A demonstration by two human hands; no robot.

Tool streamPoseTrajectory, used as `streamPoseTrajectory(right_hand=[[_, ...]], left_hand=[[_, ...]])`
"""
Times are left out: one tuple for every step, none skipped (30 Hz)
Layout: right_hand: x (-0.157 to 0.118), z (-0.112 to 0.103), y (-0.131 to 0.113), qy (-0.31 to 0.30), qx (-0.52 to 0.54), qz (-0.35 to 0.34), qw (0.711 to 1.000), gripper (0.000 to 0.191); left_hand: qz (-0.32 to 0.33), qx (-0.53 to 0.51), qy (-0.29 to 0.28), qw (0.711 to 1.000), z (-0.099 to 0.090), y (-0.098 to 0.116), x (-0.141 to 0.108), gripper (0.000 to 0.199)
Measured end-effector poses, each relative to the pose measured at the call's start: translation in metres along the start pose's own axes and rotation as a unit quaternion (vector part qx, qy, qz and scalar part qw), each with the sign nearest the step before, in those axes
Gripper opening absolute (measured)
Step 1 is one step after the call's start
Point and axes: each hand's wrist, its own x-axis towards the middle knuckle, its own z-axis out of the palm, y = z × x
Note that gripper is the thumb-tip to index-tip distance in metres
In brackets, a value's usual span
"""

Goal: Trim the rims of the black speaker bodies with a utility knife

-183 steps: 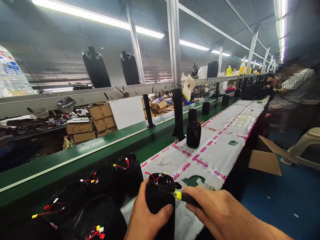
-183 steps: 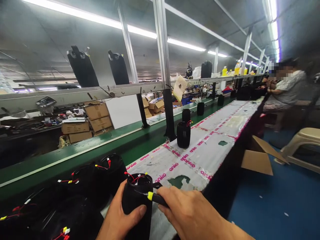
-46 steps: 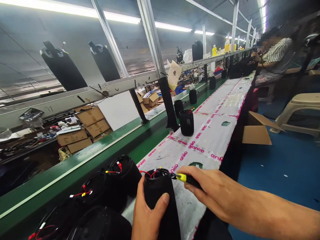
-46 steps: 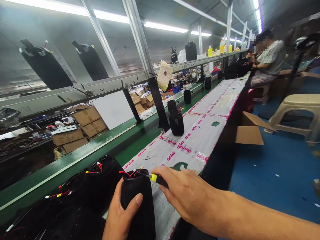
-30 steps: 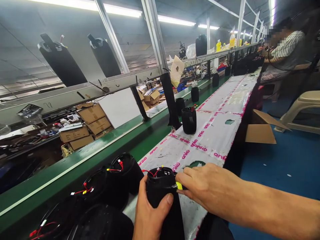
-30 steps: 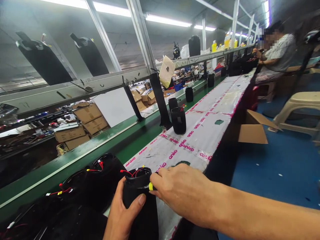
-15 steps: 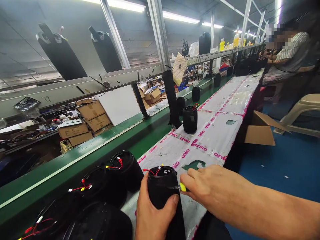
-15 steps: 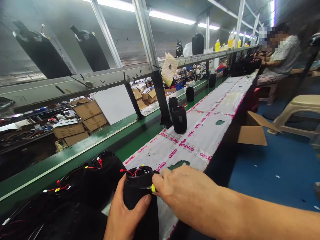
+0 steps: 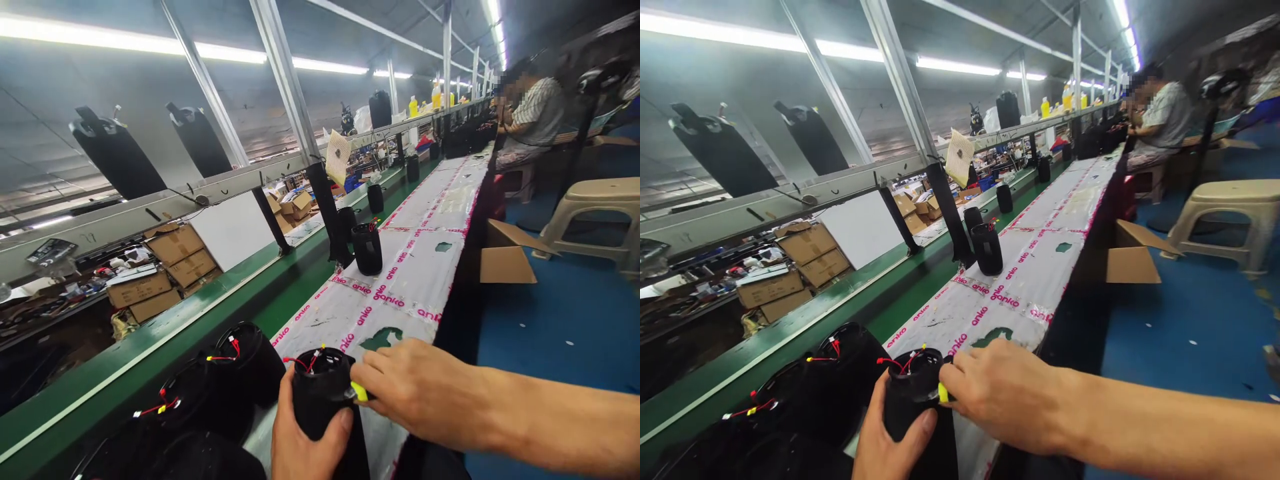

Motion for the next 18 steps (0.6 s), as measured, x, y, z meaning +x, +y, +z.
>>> streamPoseTrajectory(right_hand=[[-0.002,-0.001,-0.001,0.044,0.051,0.015,0.998,0.011],[-0.003,-0.004,-0.001,0.088,0.106,0.035,0.990,0.017],[-0.002,-0.006,-0.001,0.127,0.154,0.061,0.978,0.020],[0.000,-0.009,-0.001,0.151,0.191,0.089,0.966,0.022],[0.002,-0.010,-0.001,0.156,0.212,0.117,0.958,0.022],[0.005,-0.010,0.000,0.140,0.222,0.143,0.954,0.022],[0.007,-0.008,0.000,0.108,0.223,0.162,0.955,0.022],[0.008,-0.004,0.000,0.069,0.219,0.174,0.958,0.022],[0.009,0.000,-0.001,0.030,0.214,0.182,0.959,0.023],[0.008,0.004,-0.002,0.000,0.212,0.192,0.958,0.027],[0.007,0.007,-0.004,-0.018,0.212,0.204,0.956,0.032],[0.005,0.010,-0.006,-0.023,0.215,0.215,0.952,0.038],[0.003,0.012,-0.007,-0.020,0.222,0.223,0.949,0.042],[0.001,0.014,-0.008,-0.013,0.232,0.226,0.946,0.043],[-0.001,0.015,-0.008,-0.002,0.244,0.225,0.943,0.042],[-0.002,0.016,-0.008,0.010,0.255,0.222,0.941,0.040],[-0.003,0.018,-0.007,0.024,0.267,0.218,0.938,0.038],[-0.004,0.020,-0.005,0.035,0.278,0.217,0.935,0.036]], left_hand=[[-0.007,-0.009,-0.001,1.000,-0.001,0.000,0.000,0.084],[-0.017,-0.019,-0.005,1.000,-0.003,0.001,0.001,0.084],[-0.029,-0.031,-0.012,0.999,-0.004,0.002,0.002,0.085],[-0.041,-0.044,-0.019,0.998,-0.005,0.003,0.002,0.086],[-0.052,-0.056,-0.022,0.997,-0.006,0.004,0.003,0.088],[-0.057,-0.067,-0.021,0.996,-0.006,0.005,0.003,0.089],[-0.060,-0.078,-0.016,0.995,-0.007,0.005,0.003,0.089],[-0.066,-0.091,-0.011,0.994,-0.008,0.005,0.003,0.088],[-0.074,-0.109,-0.011,0.991,-0.008,0.005,0.002,0.085],[-0.083,-0.137,-0.020,0.987,-0.009,0.004,0.002,0.082],[-0.092,-0.172,-0.037,0.980,-0.009,0.003,0.002,0.078],[-0.102,-0.211,-0.061,0.970,-0.009,0.002,0.002,0.075],[-0.110,-0.243,-0.082,0.960,-0.009,0.001,0.002,0.073],[-0.114,-0.266,-0.102,0.952,-0.009,-0.001,0.002,0.073],[-0.115,-0.276,-0.117,0.947,-0.008,-0.001,0.001,0.073],[-0.115,-0.276,-0.129,0.945,-0.007,-0.002,0.001,0.075],[-0.111,-0.275,-0.143,0.944,-0.005,-0.001,-0.001,0.077],[-0.104,-0.278,-0.160,0.942,-0.003,0.000,-0.002,0.078]])
